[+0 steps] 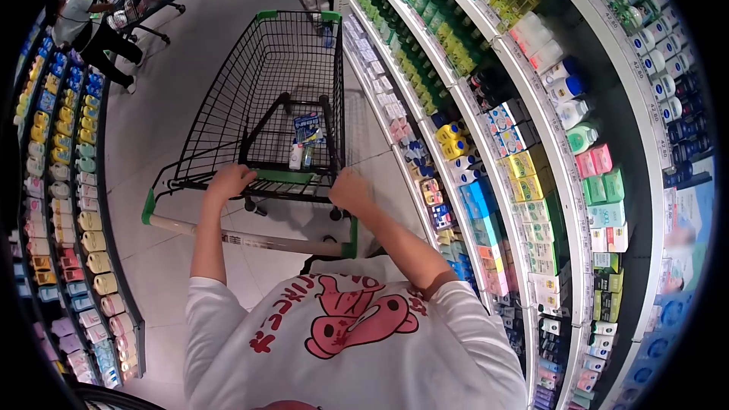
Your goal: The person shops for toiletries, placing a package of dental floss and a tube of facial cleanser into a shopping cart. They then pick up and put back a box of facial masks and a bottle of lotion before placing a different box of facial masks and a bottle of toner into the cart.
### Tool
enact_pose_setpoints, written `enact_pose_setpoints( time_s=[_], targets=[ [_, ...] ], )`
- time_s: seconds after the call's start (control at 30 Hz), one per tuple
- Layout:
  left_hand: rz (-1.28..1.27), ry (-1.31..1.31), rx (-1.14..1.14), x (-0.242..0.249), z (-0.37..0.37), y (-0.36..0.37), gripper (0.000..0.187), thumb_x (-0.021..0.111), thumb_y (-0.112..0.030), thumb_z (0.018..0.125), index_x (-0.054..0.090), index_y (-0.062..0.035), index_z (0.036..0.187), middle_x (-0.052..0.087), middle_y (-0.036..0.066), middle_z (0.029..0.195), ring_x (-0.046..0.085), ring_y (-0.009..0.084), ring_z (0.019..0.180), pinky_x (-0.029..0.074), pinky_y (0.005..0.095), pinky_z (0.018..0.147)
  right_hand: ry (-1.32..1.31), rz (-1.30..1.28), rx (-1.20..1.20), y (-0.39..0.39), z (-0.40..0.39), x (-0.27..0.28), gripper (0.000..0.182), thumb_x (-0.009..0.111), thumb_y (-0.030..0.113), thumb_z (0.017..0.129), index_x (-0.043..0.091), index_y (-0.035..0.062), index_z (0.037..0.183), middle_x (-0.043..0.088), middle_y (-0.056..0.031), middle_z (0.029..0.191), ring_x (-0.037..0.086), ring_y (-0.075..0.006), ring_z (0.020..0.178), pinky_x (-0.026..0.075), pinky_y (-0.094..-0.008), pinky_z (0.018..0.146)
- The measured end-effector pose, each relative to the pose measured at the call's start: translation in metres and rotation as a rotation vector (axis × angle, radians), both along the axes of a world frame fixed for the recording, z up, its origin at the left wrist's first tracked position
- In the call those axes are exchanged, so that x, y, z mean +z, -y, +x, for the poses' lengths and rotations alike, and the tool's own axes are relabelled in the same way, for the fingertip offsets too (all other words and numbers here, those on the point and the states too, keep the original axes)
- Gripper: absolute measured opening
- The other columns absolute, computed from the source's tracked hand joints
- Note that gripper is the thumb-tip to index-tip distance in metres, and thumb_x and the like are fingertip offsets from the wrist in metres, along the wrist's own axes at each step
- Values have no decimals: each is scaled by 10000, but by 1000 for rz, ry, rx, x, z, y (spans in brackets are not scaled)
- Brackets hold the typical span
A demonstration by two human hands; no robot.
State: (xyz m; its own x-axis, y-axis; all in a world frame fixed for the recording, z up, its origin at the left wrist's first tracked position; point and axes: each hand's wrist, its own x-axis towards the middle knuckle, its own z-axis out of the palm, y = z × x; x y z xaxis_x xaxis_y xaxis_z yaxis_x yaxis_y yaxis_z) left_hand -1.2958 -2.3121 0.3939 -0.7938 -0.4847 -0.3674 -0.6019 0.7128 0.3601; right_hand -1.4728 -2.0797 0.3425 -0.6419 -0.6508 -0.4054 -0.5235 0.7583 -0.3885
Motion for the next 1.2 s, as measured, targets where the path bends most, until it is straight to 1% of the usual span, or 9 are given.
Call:
enact_pose_setpoints(
  time_s=[0.23,0.4,0.47,0.53,0.63,0.9,1.03,1.1,1.2],
  targets=[
    [167,89,-185,40,-52,-17,444,529,-387,809,570,-6,1033,606,178,929,561,331,883,453,393,742,208,-91,187,26,62,21,519,495,264,805,335,-65,1173,583,-244,832,571,-415,775,443,-481,697],
    [244,131,-118,-37,-93,-22,521,520,-463,791,600,41,897,607,225,896,584,350,865,462,415,750,722,-226,344,29,72,26,715,542,377,809,241,-42,1304,590,-237,827,588,-348,778,446,-399,697],
    [181,53,133,-72,-91,-32,551,489,-483,803,600,45,915,606,233,896,582,366,860,461,422,753,839,-415,486,26,58,-6,466,517,321,839,430,75,1225,592,-201,910,588,-314,830,450,-360,711],
    [186,-23,377,-134,-83,-47,601,429,-531,819,608,37,895,612,229,869,589,379,833,461,431,757,597,-443,534,32,23,-33,346,530,262,823,514,78,1115,586,-180,890,580,-314,810,450,-358,711],
    [8,9,612,-100,-78,-60,619,439,-597,782,614,-7,857,619,202,773,598,357,763,472,436,680,371,-564,354,63,-35,-19,196,596,172,742,587,32,879,560,-159,806,555,-320,748,446,-401,674],
    [116,179,614,-74,-56,-52,621,426,-632,764,628,-47,816,636,148,784,609,311,791,478,395,687,-47,-711,706,175,-106,-39,187,585,195,762,593,26,843,580,-127,854,555,-271,850,401,-363,832],
    [370,129,760,-79,-48,-51,685,309,-644,809,582,-45,999,590,182,1007,542,320,979,415,373,825,-62,-309,855,192,-111,-71,282,533,300,789,588,34,866,618,-122,817,590,-262,772,340,-429,915],
    [522,129,755,-86,-48,-34,737,194,-637,839,504,-43,1147,543,181,1122,483,317,1085,349,354,913,-80,-240,829,200,-105,-75,279,552,304,777,584,36,847,620,-103,782,602,-259,704,389,-425,846],
    [500,337,506,-145,-59,14,599,383,-550,833,541,-1,1014,610,201,886,565,351,878,437,409,769,31,-195,786,213,-106,-74,231,563,286,773,584,68,848,617,-98,785,602,-271,704,470,-402,645]
  ],
)
